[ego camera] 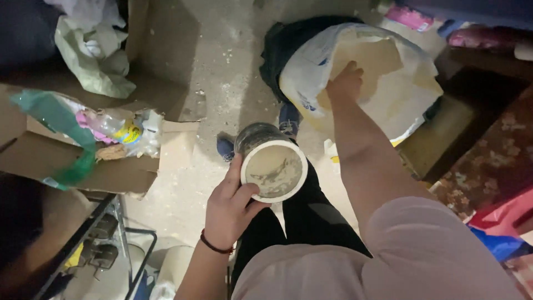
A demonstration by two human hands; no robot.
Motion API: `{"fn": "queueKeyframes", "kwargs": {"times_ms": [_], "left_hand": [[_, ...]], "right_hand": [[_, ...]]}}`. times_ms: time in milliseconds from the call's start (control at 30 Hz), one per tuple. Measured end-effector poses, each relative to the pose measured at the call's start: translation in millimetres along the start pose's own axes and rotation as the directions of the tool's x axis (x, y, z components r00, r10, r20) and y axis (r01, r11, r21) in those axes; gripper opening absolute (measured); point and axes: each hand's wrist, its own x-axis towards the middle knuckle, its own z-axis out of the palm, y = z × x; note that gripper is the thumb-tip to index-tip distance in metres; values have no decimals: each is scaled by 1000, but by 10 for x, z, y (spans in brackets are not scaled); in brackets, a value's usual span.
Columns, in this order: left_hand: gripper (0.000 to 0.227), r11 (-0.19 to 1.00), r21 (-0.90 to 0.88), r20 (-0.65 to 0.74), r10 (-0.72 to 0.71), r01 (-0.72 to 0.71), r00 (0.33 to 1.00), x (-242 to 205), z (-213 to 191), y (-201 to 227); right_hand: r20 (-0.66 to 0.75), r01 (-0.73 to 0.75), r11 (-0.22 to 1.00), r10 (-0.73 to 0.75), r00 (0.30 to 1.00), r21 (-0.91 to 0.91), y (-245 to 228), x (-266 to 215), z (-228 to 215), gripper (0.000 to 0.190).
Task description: The person retrieves a small container and a brush from a drawer, then applies a substance to several round objects on a blue cabinet. They then scoop a white powder from a large bag into a container, add water, and mix the contents with a green spatula.
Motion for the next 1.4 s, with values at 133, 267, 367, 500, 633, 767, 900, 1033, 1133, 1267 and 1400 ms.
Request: {"fn": "queueKeyframes", "kwargs": {"times_ms": [133, 267, 367, 500, 633, 767, 900, 1033, 1133, 1267, 1400], "left_hand": [[36, 1000, 7, 4, 20, -20, 1000, 5, 26, -27], [38, 998, 11, 28, 58, -58, 998, 12, 22, -38], [42, 998, -33, 21, 55, -54, 998, 34, 3, -3], [41, 997, -56, 35, 59, -57, 998, -21, 60, -28], [41, 998, -15, 64, 67, -67, 996, -70, 146, -115], [43, 997, -31, 79, 74, -71, 994, -104, 133, -86], [39, 997, -22, 76, 75, -74, 994, -129, 125, -59], [43, 997, -13, 79, 74, -74, 994, -158, 61, -5], [44, 997, 9, 13, 79, -79, 997, -139, 84, 40], [45, 997, 64, -24, 54, -53, 998, -128, 114, -27], [44, 994, 73, -72, 83, -78, 994, 196, -52, 87]], "right_hand": [[-46, -245, 881, 288, 957, 405, 126, -7, -229, 95], [111, -487, 542, 583, 805, 684, -79, -39, -516, 104], [-38, -511, 722, 594, 804, 466, -308, 65, -558, 82], [-206, -307, 951, 309, 928, 40, -336, 249, -53, 61], [67, 47, 848, -97, 993, 528, -325, -294, -137, 64], [201, 154, 877, -270, 942, 454, 59, 3, 538, 77], [353, 438, 897, -430, 831, 62, 488, 241, 1057, 59], [544, 690, 669, -482, 686, -277, 1526, 1597, 1906, 46], [448, 667, 714, -534, 717, -215, 1535, 578, 947, 57], [225, 382, 898, -427, 876, 218, 759, -182, -144, 98], [155, 156, 813, -288, 945, 561, 953, -501, -606, 84]]}}
